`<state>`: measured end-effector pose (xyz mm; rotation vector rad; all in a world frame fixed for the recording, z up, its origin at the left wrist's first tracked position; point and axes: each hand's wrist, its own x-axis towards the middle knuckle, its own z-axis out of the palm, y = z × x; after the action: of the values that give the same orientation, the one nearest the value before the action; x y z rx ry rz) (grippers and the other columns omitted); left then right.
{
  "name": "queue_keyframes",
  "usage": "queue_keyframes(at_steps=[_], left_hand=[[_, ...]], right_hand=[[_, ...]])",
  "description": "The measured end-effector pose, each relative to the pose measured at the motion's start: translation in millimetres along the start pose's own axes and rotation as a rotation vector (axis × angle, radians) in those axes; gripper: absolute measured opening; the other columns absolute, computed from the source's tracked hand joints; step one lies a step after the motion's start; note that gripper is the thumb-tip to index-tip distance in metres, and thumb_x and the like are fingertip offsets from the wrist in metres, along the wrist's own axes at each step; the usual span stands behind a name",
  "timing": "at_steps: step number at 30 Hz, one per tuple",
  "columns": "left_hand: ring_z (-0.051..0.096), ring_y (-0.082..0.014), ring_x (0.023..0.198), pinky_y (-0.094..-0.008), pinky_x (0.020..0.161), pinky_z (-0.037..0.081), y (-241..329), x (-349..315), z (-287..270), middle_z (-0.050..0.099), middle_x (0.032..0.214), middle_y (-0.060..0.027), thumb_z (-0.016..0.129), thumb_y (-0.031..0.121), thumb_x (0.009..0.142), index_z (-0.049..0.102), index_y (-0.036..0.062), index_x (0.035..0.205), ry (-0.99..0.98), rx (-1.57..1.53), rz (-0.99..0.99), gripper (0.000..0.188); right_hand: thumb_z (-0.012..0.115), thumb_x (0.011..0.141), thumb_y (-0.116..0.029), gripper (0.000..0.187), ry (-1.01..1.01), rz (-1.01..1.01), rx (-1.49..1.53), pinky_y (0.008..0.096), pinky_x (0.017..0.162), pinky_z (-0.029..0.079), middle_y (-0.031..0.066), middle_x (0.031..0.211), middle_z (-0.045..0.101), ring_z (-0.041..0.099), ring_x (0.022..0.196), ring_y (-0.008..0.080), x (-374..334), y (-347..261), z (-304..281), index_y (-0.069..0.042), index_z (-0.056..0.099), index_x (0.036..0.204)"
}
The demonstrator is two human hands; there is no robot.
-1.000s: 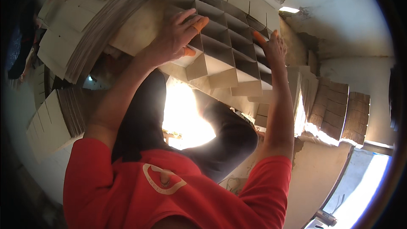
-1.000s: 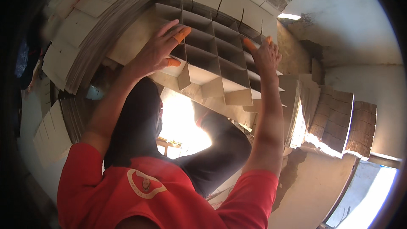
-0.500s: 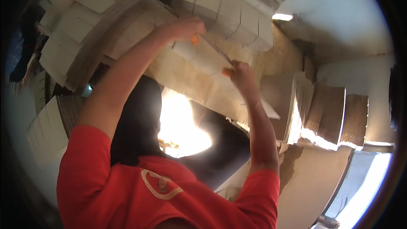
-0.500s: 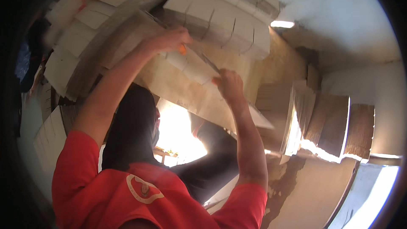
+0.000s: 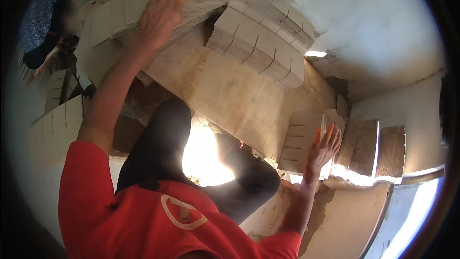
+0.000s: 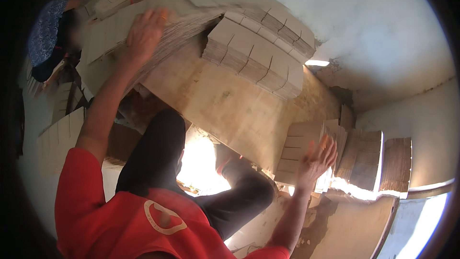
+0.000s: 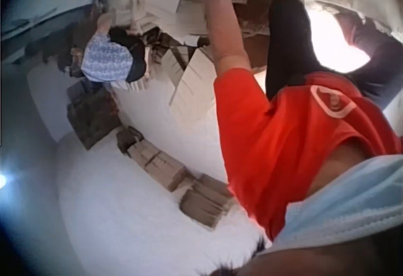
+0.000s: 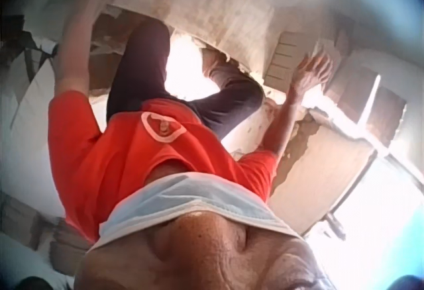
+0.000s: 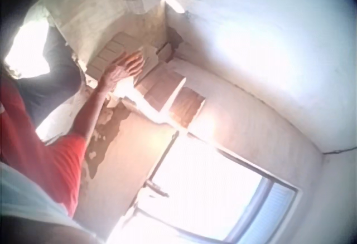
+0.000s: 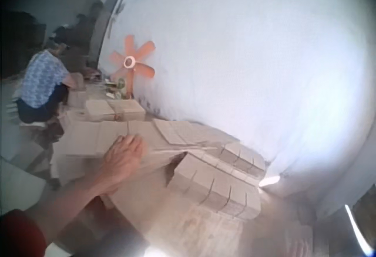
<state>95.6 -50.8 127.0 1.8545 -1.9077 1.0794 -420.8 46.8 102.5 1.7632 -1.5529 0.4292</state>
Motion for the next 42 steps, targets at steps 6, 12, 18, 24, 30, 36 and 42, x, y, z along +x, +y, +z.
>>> queue_keyframes(at_steps=[6,12,18,24,30,36,42], left_hand=[[0.054,-0.0249,0.104,-0.0391,0.079,0.051,-49,-26,60,0.062,0.101,-0.0120,0.065,0.022,0.084,0.061,-0.0026,0.101,-0.464,0.141,-0.213,0.030],[0.055,-0.0283,0.100,-0.0430,0.076,0.049,-32,-16,23,0.063,0.096,-0.0142,0.069,0.030,0.083,0.067,0.0022,0.087,-0.658,-0.191,-0.348,0.028],[0.061,-0.0327,0.081,-0.0434,0.071,0.049,-18,-23,35,0.063,0.085,-0.0185,0.067,0.025,0.084,0.063,-0.0012,0.091,-0.242,-0.202,-0.109,0.028],[0.062,-0.0363,0.083,-0.0431,0.072,0.050,59,-11,18,0.064,0.094,-0.0213,0.064,0.010,0.080,0.062,0.0009,0.113,-0.343,-0.394,-0.017,0.034],[0.061,-0.0373,0.077,-0.0433,0.068,0.049,122,-13,12,0.063,0.083,-0.0210,0.067,0.007,0.078,0.062,-0.0019,0.094,-0.248,-0.732,0.103,0.020],[0.062,-0.0347,0.094,-0.0405,0.079,0.050,190,14,86,0.066,0.098,-0.0195,0.072,0.019,0.079,0.061,-0.0012,0.111,-0.151,-0.922,0.202,0.040],[0.053,-0.0331,0.107,-0.0400,0.090,0.045,268,63,106,0.058,0.116,-0.0183,0.070,0.017,0.081,0.051,-0.0063,0.120,-0.120,-0.888,0.290,0.050]], right_hand=[[0.069,0.080,-0.035,0.061,-0.596,0.600,-0.093,0.0489,0.096,0.039,0.0187,0.121,0.052,0.047,0.116,0.0360,-77,51,38,0.001,0.048,0.125],[0.078,0.066,-0.034,0.058,-0.637,0.490,-0.090,0.0504,0.084,0.045,0.0191,0.110,0.056,0.052,0.106,0.0367,-103,75,52,-0.004,0.055,0.111],[0.072,0.070,-0.022,0.026,-0.261,0.355,0.119,0.0447,0.070,0.047,0.0135,0.082,0.059,0.058,0.078,0.0354,-115,107,79,-0.006,0.056,0.081],[0.068,0.077,-0.033,0.027,-0.462,0.484,0.024,0.0472,0.069,0.046,0.0155,0.077,0.064,0.061,0.077,0.0365,-99,101,63,-0.007,0.061,0.082],[0.064,0.086,-0.037,0.028,-0.317,0.897,0.254,0.0435,0.064,0.044,0.0153,0.074,0.066,0.057,0.066,0.0335,-63,85,28,-0.009,0.068,0.087],[0.071,0.086,-0.023,0.021,0.270,0.978,0.733,0.0272,0.062,0.045,0.0064,0.076,0.066,0.056,0.066,0.0129,-3,47,15,-0.003,0.064,0.083],[0.071,0.084,-0.010,0.017,0.248,0.871,1.038,0.0232,0.069,0.046,0.0044,0.087,0.064,0.056,0.075,0.0094,22,-7,52,0.001,0.060,0.091]])
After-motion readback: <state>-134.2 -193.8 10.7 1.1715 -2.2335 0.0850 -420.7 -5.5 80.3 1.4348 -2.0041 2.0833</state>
